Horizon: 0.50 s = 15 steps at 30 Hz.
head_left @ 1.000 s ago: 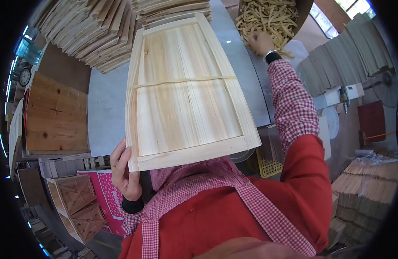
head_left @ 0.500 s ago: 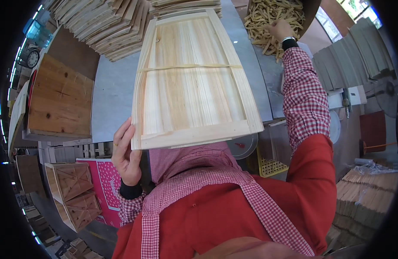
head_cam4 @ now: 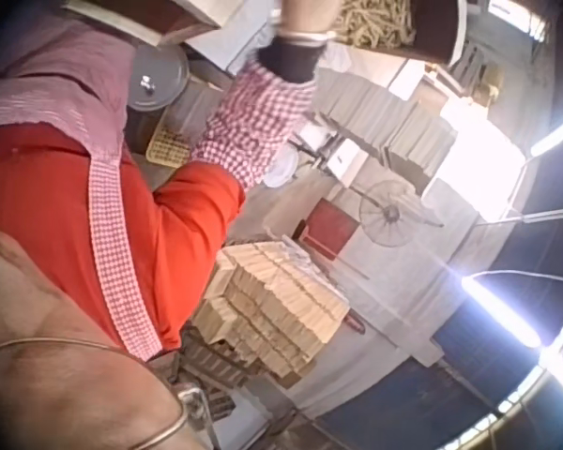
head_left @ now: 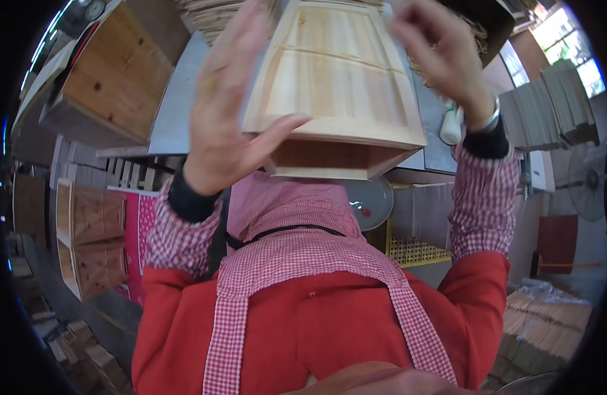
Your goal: The recorder is seen assembling and applying glue to wooden panels to create boxes.
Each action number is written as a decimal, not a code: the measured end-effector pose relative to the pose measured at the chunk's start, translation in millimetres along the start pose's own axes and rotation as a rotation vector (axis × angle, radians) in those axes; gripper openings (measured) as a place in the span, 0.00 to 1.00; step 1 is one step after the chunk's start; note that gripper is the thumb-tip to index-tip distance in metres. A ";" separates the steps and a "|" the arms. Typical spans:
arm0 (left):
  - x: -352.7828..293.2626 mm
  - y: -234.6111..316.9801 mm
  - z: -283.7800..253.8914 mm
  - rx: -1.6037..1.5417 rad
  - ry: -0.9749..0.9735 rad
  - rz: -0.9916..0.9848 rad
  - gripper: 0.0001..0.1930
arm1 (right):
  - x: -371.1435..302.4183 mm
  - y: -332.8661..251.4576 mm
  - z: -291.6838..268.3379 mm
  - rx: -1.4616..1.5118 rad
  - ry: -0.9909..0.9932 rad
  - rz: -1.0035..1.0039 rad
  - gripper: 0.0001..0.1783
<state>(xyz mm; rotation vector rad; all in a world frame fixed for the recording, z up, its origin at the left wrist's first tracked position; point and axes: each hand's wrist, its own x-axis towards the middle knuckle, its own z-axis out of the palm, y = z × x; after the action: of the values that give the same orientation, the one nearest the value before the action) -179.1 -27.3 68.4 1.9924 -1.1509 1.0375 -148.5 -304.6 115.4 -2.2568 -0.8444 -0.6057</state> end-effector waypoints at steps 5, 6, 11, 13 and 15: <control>-0.5 12.4 -11.7 0.035 -0.216 0.090 0.13 | -32.6 -78.6 41.9 0.069 -0.247 -0.280 0.07; -11.1 17.5 -20.1 -0.470 -0.308 -0.197 0.11 | -39.8 -82.8 44.8 0.139 -0.311 -0.248 0.08; -39.9 30.2 -49.5 -1.261 -0.496 -0.647 0.11 | -83.0 -83.6 38.3 0.116 -0.340 -0.238 0.10; -39.8 30.6 -59.4 -1.030 -0.566 -0.499 0.11 | -89.8 -87.9 33.5 0.189 -0.323 -0.236 0.11; -41.3 29.0 -66.3 -0.806 -0.633 -0.354 0.12 | -96.0 -83.4 23.3 0.164 -0.255 -0.272 0.13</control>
<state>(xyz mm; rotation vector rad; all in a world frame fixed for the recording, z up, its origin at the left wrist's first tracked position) -239.5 30.1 70.3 1.7505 -1.1866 -0.2658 -268.6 -278.3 75.3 -2.1126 -1.2940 -0.3547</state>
